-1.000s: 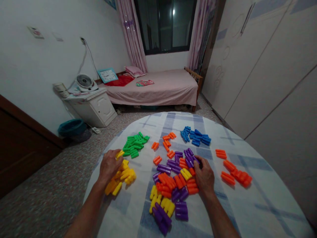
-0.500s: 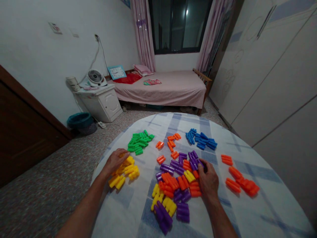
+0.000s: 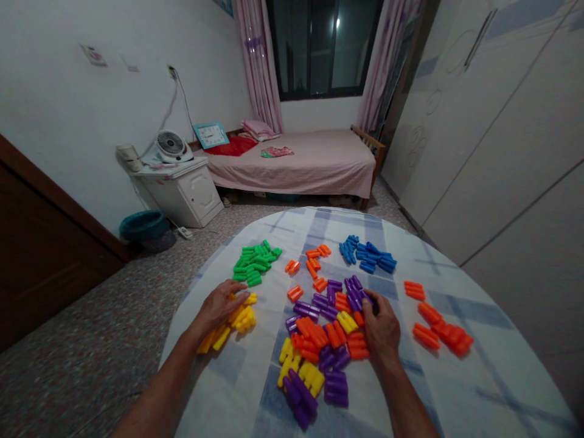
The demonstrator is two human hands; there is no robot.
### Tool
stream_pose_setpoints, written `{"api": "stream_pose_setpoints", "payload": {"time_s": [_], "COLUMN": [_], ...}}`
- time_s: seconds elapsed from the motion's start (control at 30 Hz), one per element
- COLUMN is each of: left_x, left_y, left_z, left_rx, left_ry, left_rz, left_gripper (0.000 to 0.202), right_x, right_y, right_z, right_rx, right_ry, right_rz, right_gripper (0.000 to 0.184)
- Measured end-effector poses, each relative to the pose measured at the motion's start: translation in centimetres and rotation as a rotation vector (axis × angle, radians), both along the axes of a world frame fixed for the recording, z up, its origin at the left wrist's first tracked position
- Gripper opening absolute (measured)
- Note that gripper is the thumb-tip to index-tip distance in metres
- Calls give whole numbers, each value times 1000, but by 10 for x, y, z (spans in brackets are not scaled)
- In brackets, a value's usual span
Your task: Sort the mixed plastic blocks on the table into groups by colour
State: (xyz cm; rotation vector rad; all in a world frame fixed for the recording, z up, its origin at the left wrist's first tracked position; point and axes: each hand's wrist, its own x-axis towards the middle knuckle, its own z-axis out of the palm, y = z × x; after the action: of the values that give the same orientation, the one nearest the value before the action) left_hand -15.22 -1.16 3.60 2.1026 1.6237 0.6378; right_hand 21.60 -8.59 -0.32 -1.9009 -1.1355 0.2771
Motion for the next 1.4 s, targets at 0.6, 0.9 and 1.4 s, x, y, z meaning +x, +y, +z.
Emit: {"api": "stream_pose_setpoints", "payload": {"time_s": [0.6,0.9,1.4], "left_x": [55,159,121], "left_y": [-25,-16,-22], "left_z": [16,-31,-26], "left_rx": [173,131,169], "left_ry": [-167,-496,-378], "left_rz": [-13,118,140], "left_gripper": [28,34,30], "right_x": [0,1,0], "right_y": [0,0,0], "right_z": [1,0,0], "right_rx": [4,6,23], "right_ry": [35,49,7], "right_rz": [19,26,10], "right_gripper": [38,37,36]}}
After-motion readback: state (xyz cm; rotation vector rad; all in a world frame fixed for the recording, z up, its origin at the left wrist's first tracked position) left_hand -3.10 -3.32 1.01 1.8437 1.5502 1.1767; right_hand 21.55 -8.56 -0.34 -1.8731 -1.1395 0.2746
